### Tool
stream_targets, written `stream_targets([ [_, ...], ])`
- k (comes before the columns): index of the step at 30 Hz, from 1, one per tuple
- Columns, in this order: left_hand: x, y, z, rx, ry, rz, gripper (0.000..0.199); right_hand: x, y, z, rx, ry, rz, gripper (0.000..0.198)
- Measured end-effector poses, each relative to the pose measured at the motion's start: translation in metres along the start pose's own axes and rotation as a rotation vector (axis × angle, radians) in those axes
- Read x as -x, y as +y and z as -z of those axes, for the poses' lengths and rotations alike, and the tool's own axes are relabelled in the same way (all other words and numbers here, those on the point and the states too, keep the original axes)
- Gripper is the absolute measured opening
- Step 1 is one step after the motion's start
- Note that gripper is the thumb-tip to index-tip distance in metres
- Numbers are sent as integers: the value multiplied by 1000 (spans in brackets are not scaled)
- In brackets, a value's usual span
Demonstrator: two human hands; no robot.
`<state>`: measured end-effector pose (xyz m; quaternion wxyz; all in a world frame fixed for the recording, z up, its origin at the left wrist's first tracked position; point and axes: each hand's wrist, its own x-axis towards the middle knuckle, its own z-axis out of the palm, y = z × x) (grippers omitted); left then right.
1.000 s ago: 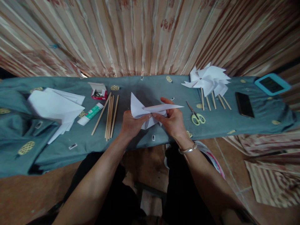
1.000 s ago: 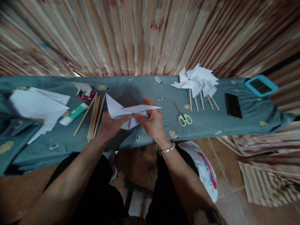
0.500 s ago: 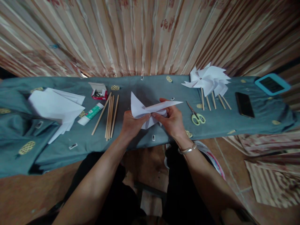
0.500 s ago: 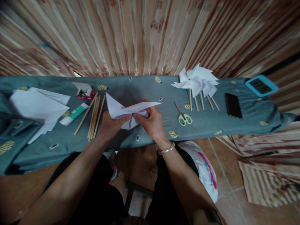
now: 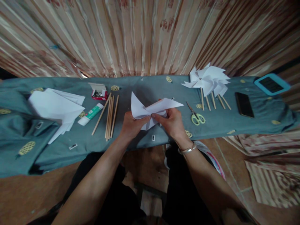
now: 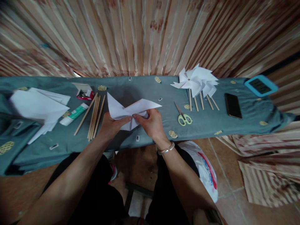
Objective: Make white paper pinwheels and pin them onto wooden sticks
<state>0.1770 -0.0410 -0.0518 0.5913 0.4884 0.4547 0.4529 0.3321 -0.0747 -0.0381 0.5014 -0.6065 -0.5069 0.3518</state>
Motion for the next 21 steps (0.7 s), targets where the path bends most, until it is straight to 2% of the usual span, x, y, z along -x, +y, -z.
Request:
stream_targets([
  [3, 2, 1, 0, 9, -2, 16, 22, 1, -2, 0, -26, -1, -13, 24],
  [8, 5, 4, 3, 123, -77, 32, 36, -2, 1, 3, -61, -6, -67, 49],
  [11, 6, 11, 15, 129, -128, -5, 44, -4, 4, 8, -140, 32, -61, 62],
  [13, 5, 14, 29, 50, -82, -69, 43, -4, 5, 13, -172, 59, -60, 64],
  [15, 0, 15, 47, -179, 58, -171, 41, -3, 5, 18, -163, 63, -59, 66],
  [17, -8, 12, 65, -557, 169, -281, 32, -1, 5, 21, -144, 57, -54, 68],
  [19, -15, 7, 78, -872, 230, -341, 32, 2, 4, 23, -140, 47, -45, 71],
  [21, -20, 3, 85, -1060, 226, -347, 37, 5, 3, 24, -128, 34, -41, 73],
])
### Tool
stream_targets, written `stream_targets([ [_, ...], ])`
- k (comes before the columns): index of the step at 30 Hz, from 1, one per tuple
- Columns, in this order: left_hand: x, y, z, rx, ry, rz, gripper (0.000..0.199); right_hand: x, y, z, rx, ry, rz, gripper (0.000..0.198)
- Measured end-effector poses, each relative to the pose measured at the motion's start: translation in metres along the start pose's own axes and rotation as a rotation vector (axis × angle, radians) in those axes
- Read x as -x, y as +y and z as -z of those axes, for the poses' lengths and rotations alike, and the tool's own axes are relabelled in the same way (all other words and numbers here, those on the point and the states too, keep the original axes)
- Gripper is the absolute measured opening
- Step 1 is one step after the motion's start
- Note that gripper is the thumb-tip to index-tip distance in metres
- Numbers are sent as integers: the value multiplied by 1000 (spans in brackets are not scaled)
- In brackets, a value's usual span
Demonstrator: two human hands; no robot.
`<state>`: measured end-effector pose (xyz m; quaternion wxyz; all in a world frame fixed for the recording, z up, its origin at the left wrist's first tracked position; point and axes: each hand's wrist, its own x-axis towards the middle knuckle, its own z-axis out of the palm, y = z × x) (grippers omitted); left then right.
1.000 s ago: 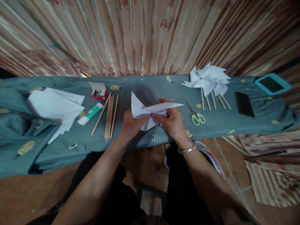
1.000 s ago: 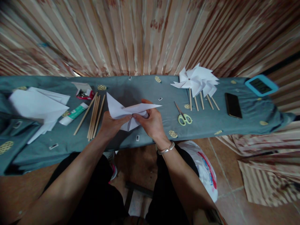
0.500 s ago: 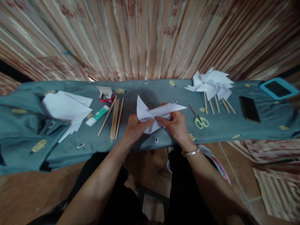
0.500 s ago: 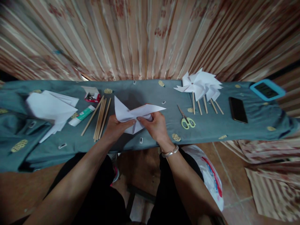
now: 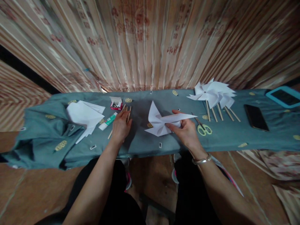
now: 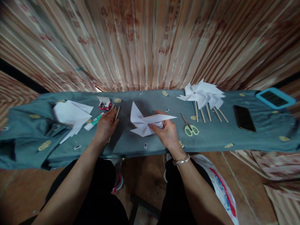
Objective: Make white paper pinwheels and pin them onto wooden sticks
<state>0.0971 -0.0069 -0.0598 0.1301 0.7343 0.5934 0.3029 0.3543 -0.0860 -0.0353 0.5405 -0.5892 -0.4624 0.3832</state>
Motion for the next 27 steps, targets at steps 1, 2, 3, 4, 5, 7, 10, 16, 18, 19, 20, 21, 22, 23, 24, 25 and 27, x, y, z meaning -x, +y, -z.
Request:
stream_targets([
  [1, -1, -2, -1, -58, -26, -6, 38, 2, -1, 0, 12, -8, 0, 73],
  [2, -2, -3, -2, -103, -57, -7, 37, 3, -1, 0, 26, -17, 2, 73],
  [3, -2, -3, -3, -138, -84, -4, 37, 4, -2, 0, 37, -28, 6, 73],
  [4, -3, -2, -4, -167, -102, 1, 36, 6, -3, 0, 44, -40, 14, 73],
  [5, -3, -1, -4, -187, -113, 7, 35, 8, -4, 0, 53, -49, 26, 72],
  [7, -4, -1, -6, -193, -110, 16, 33, 11, -7, 0, 112, -60, 64, 69],
  [10, -5, 2, -9, -114, -80, 40, 32, 18, -13, 0, 288, -34, 159, 59],
  [16, 13, 30, -11, 483, -109, 62, 28, 29, -21, -4, 393, -43, 260, 50],
  [18, 23, 43, -10, 663, -142, 71, 22, 33, -24, -3, 399, -49, 273, 53],
  [19, 27, 48, -8, 733, -167, 98, 20, 34, -25, -3, 407, -52, 292, 54],
  [20, 31, 53, -7, 789, -191, 127, 19, 36, -26, -1, 419, -58, 326, 56],
  [21, 34, 58, -6, 833, -198, 152, 18, 37, -27, 0, 432, -61, 373, 58],
  [22, 35, 62, -5, 863, -205, 172, 18, 38, -27, 2, 446, -64, 429, 59],
  [23, 36, 65, -5, 880, -228, 187, 18, 39, -28, 3, 460, -63, 484, 61],
  [24, 37, 67, -4, 893, -245, 193, 18, 40, -28, 5, 475, -58, 528, 61],
  [25, 36, 70, -4, 901, -257, 192, 17, 40, -29, 6, 493, -48, 554, 61],
  [27, 35, 73, -5, 906, -260, 185, 15, 39, -31, 8, 531, -22, 559, 60],
])
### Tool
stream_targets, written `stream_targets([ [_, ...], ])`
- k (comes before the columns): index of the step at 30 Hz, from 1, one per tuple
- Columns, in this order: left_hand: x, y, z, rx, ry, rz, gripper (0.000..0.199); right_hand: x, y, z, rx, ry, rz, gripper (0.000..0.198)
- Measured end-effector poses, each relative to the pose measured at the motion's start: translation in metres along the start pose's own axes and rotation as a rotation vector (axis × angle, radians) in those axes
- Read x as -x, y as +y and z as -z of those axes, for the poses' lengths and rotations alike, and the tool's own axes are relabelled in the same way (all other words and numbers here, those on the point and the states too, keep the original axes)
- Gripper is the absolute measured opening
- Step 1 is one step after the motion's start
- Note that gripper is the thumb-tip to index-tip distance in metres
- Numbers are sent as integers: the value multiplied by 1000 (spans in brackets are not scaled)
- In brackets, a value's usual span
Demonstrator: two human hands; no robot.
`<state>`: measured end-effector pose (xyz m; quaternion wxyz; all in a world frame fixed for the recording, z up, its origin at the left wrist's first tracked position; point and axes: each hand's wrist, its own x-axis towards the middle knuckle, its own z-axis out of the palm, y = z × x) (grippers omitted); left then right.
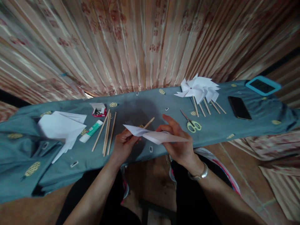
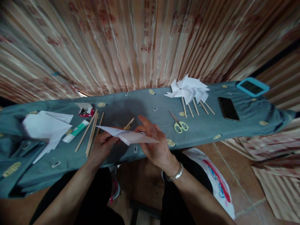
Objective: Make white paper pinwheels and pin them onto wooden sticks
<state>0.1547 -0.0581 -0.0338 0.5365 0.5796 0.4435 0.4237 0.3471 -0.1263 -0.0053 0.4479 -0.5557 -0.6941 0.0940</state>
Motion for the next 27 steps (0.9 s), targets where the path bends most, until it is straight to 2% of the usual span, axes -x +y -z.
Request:
stream_targets([
  [7, -4, -1, -9, -19, 0, 4, 12, -3, 3, 7, 17, 30, -76, 59],
  [18, 1, 1, -14, 21, 24, 47, 15, -4, 3, 12, 57, 53, 21, 58],
  [27, 2, -2, -14, 22, 10, 69, 11, -3, 3, 12, 46, 45, -34, 59],
])
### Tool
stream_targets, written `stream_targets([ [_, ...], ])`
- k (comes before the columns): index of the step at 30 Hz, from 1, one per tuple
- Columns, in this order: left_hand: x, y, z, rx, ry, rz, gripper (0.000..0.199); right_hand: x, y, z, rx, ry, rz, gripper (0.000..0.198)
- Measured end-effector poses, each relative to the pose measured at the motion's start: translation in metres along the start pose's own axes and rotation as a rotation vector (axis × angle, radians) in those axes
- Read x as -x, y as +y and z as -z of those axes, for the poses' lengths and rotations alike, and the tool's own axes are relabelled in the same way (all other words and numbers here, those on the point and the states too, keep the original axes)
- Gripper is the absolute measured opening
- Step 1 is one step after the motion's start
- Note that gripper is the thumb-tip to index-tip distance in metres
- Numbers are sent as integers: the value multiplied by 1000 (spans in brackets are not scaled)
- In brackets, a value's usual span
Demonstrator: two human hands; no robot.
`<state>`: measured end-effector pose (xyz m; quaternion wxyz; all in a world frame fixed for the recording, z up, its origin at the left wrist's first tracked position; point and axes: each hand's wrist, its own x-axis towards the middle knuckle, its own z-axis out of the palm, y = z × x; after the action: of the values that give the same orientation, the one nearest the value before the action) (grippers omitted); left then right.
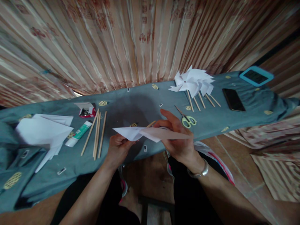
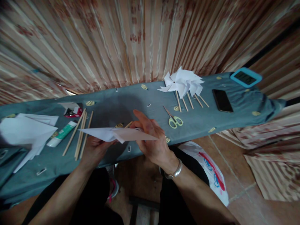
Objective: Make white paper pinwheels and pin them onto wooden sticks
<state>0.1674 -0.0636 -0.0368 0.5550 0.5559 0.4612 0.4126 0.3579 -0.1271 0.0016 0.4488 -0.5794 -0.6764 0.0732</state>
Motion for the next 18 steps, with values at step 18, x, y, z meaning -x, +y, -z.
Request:
stream_targets([
  [18, 1, -2, 4, -3, -19, -90, 14, 4, 7, -7, -222, -3, -92, 59],
])
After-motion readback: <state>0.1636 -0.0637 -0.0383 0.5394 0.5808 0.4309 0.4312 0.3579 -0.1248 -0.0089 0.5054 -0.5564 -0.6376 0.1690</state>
